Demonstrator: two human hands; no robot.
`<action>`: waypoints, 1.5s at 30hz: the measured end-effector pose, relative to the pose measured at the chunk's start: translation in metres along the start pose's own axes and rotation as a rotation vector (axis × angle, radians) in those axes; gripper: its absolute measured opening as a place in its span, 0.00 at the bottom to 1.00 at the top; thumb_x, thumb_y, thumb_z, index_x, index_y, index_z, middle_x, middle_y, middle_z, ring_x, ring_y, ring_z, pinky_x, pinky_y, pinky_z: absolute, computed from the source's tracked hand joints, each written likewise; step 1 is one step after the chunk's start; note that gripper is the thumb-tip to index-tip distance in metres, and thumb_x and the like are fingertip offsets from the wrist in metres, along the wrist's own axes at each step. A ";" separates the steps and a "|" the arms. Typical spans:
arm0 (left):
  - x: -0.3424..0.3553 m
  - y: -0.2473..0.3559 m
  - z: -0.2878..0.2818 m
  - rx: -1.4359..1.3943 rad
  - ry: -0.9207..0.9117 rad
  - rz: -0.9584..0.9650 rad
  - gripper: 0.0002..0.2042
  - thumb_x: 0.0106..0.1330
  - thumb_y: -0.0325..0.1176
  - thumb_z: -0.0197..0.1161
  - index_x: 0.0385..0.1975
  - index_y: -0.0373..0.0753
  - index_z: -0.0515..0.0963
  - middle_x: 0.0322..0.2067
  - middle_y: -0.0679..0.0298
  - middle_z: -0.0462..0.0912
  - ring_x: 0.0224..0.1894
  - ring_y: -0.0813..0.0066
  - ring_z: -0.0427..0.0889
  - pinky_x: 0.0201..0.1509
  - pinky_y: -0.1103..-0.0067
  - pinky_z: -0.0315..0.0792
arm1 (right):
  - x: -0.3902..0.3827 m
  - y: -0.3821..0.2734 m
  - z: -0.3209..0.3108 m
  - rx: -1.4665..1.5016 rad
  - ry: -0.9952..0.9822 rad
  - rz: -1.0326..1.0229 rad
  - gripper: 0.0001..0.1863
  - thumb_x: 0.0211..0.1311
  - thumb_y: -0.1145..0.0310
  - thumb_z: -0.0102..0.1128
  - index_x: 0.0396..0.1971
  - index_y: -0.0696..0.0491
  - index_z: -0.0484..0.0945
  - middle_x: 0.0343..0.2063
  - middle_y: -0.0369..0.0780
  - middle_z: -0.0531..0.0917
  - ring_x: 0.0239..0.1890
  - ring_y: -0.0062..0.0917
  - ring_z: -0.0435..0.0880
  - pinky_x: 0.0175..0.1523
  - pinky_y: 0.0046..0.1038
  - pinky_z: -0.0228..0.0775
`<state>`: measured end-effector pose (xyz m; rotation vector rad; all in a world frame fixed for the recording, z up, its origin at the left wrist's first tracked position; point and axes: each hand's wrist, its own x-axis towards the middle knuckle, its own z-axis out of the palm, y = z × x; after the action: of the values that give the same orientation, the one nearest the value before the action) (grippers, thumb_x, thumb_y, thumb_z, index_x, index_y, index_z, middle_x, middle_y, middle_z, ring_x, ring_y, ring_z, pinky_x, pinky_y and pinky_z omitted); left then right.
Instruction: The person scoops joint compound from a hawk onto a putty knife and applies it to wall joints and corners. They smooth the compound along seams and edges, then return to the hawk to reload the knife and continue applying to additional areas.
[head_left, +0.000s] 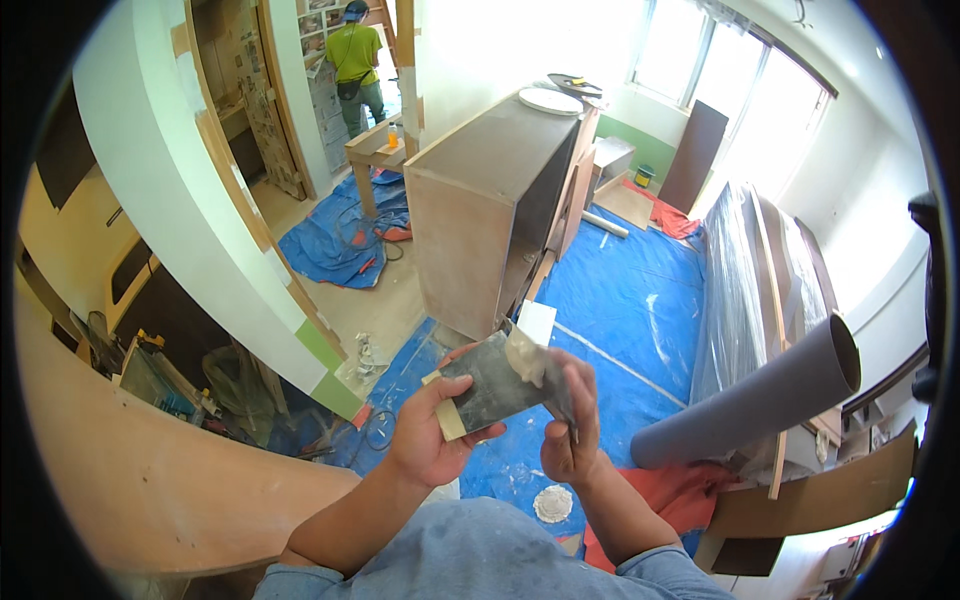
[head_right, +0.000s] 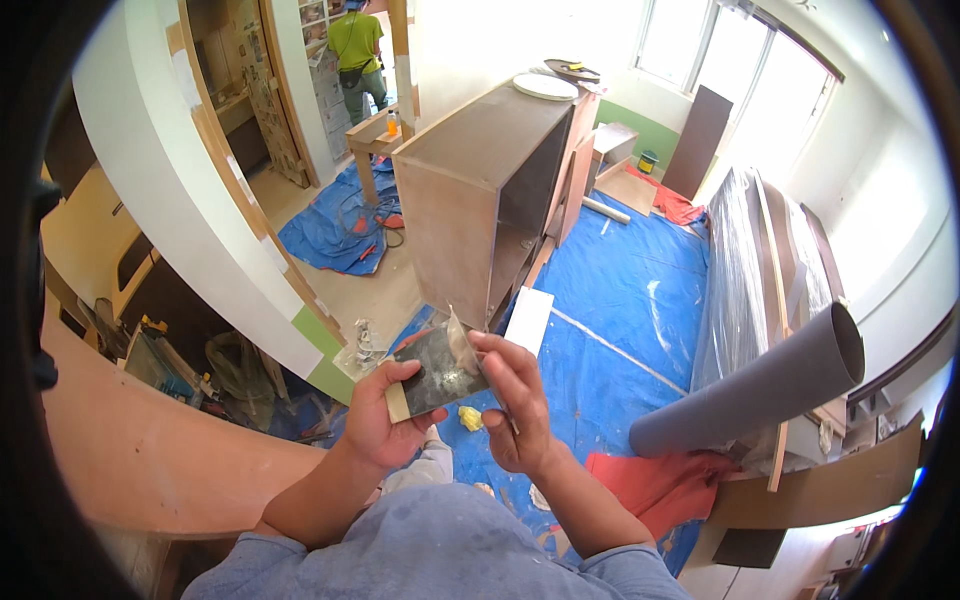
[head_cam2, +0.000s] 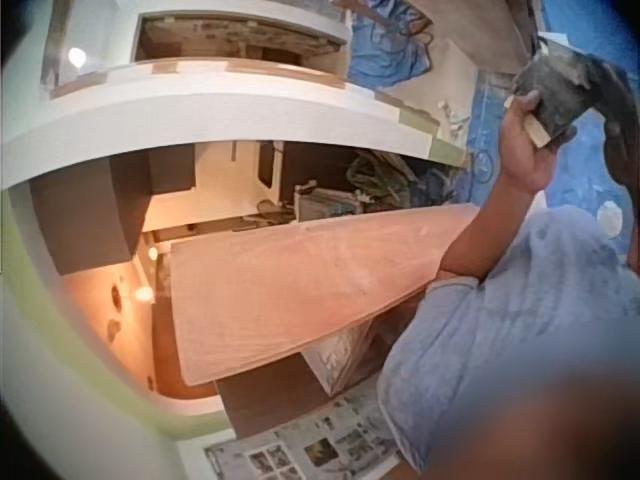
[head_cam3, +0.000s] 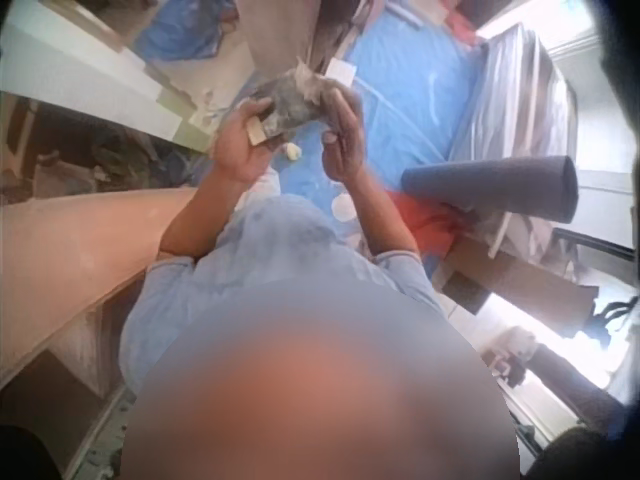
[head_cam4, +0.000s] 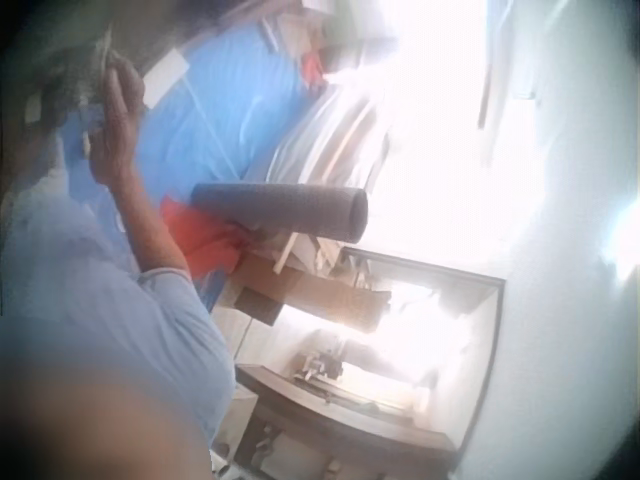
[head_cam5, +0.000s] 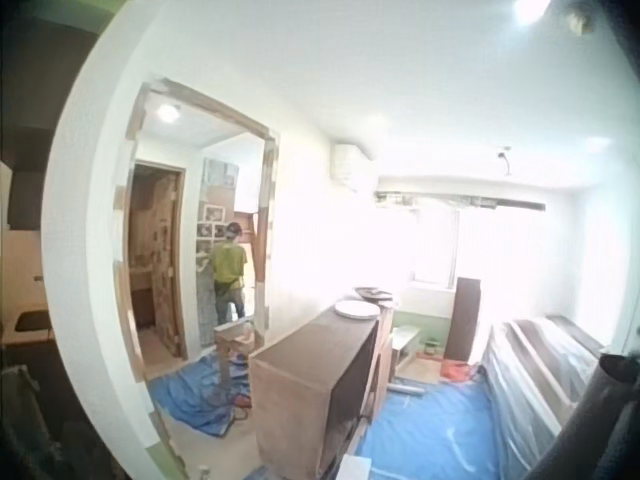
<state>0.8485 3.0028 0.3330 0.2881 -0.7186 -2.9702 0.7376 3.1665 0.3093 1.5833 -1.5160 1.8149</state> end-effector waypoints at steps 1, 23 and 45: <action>0.011 0.009 -0.004 -0.031 -0.023 -0.009 0.22 0.74 0.35 0.54 0.67 0.45 0.68 0.55 0.60 0.82 0.52 0.64 0.86 0.45 0.64 0.86 | 0.009 0.014 0.000 -0.043 -0.076 -0.051 0.28 0.80 0.56 0.49 0.73 0.52 0.66 0.68 0.55 0.70 0.65 0.50 0.74 0.67 0.46 0.69; 0.149 0.210 -0.081 -0.036 0.201 0.369 0.20 0.77 0.37 0.53 0.66 0.44 0.67 0.55 0.60 0.82 0.51 0.64 0.87 0.37 0.66 0.87 | 0.173 0.264 0.094 0.075 -0.376 0.295 0.26 0.74 0.74 0.55 0.71 0.52 0.69 0.62 0.51 0.73 0.60 0.43 0.78 0.63 0.42 0.74; 0.297 0.206 -0.079 -0.121 0.700 0.904 0.12 0.78 0.43 0.56 0.56 0.51 0.70 0.50 0.65 0.84 0.50 0.68 0.87 0.36 0.67 0.85 | 0.234 0.400 0.165 1.036 -0.223 0.380 0.33 0.84 0.55 0.36 0.75 0.66 0.51 0.71 0.53 0.63 0.70 0.40 0.67 0.75 0.40 0.55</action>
<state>0.5788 2.7508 0.3096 0.7098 -0.4040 -1.8616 0.4387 2.7774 0.2806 2.0310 -0.9986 3.0306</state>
